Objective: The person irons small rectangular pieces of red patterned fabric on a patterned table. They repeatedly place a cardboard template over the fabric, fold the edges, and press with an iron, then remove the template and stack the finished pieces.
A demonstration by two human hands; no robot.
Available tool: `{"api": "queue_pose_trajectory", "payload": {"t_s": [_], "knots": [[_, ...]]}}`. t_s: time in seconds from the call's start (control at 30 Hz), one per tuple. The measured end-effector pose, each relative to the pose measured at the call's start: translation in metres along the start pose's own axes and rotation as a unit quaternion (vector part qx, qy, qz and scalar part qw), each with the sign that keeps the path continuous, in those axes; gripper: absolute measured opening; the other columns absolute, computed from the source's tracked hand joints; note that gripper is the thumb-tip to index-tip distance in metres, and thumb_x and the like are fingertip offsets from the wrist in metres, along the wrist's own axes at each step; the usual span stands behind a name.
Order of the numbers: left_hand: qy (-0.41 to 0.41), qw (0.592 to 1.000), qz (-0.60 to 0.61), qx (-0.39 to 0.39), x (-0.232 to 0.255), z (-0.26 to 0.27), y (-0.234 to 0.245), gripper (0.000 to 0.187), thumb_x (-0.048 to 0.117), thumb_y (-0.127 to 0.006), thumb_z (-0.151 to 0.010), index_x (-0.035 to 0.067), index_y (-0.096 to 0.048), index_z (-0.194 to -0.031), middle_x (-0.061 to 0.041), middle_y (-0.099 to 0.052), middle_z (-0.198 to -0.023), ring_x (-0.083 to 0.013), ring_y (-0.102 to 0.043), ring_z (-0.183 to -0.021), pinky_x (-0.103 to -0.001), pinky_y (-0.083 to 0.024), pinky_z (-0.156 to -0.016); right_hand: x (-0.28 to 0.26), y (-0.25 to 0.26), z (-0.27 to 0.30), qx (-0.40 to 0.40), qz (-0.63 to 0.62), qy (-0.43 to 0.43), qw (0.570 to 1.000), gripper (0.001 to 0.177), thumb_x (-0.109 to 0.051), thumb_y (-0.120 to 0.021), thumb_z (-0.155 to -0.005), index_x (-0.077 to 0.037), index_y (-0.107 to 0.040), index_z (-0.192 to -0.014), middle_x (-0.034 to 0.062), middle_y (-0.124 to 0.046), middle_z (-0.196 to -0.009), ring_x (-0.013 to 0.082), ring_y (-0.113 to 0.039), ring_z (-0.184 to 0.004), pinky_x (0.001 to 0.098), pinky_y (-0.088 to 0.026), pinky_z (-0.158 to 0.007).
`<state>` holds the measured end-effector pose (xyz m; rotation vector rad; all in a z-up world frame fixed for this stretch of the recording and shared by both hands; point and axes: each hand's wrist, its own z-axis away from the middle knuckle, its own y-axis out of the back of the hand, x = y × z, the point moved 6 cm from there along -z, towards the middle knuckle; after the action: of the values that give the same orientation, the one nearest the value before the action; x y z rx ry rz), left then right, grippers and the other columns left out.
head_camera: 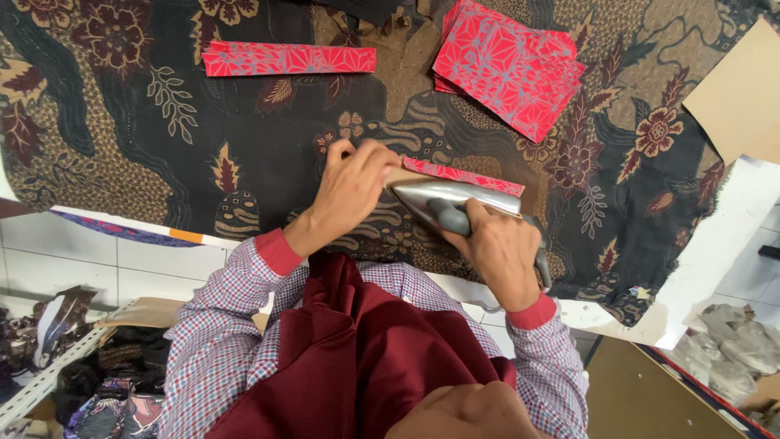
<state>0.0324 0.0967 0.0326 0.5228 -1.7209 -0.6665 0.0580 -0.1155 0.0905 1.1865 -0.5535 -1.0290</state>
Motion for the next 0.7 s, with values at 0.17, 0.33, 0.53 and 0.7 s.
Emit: {"api": "queue_pose_trajectory", "payload": {"t_s": [0.17,0.33,0.53,0.7], "knots": [[0.021,0.998,-0.051,-0.025,-0.002,-0.008,0.02,0.027,0.009,-0.066,-0.092,0.008,-0.063,-0.12,-0.006,-0.059,-0.114,-0.023,-0.056,-0.108,-0.043,-0.033,-0.098,-0.008,0.005,-0.002,0.036,-0.016,0.013,0.999,0.044,-0.049,-0.083,-0.076,-0.011,-0.064,-0.089,0.009,-0.069,-0.069,0.0305,-0.066,-0.054,0.0425,-0.045,-0.048],[0.021,0.995,-0.082,-0.058,0.0,-0.013,0.02,0.045,0.018,-0.079,-0.081,0.008,-0.063,-0.121,-0.008,-0.057,-0.113,-0.0267,-0.052,-0.109,-0.044,-0.035,-0.096,0.044,0.001,0.021,0.054,-0.041,-0.056,0.996,0.037,-0.043,-0.085,-0.076,-0.014,-0.073,-0.096,0.0102,-0.068,-0.065,0.0293,-0.067,-0.058,0.042,-0.048,-0.052],[0.021,0.995,-0.072,-0.072,-0.004,-0.012,0.014,0.038,0.017,-0.08,-0.082,0.01,-0.065,-0.117,-0.006,-0.056,-0.107,-0.0261,-0.053,-0.106,-0.044,-0.035,-0.096,0.183,0.003,0.091,0.403,-0.458,-0.15,0.778,0.024,-0.027,-0.072,-0.117,-0.003,-0.069,-0.115,0.0036,-0.064,-0.091,0.0098,-0.056,-0.072,0.0293,-0.043,-0.064],[0.013,0.995,-0.055,-0.083,-0.001,-0.017,0.016,0.032,0.013,-0.075,-0.085,0.01,-0.067,-0.115,-0.008,-0.057,-0.106,-0.0263,-0.058,-0.104,-0.043,-0.036,-0.093,0.23,-0.04,0.081,0.51,-0.605,-0.088,0.605,0.029,-0.03,-0.058,-0.12,-0.002,-0.061,-0.12,0.0097,-0.073,-0.11,0.0184,-0.067,-0.104,0.035,-0.053,-0.095]]}}
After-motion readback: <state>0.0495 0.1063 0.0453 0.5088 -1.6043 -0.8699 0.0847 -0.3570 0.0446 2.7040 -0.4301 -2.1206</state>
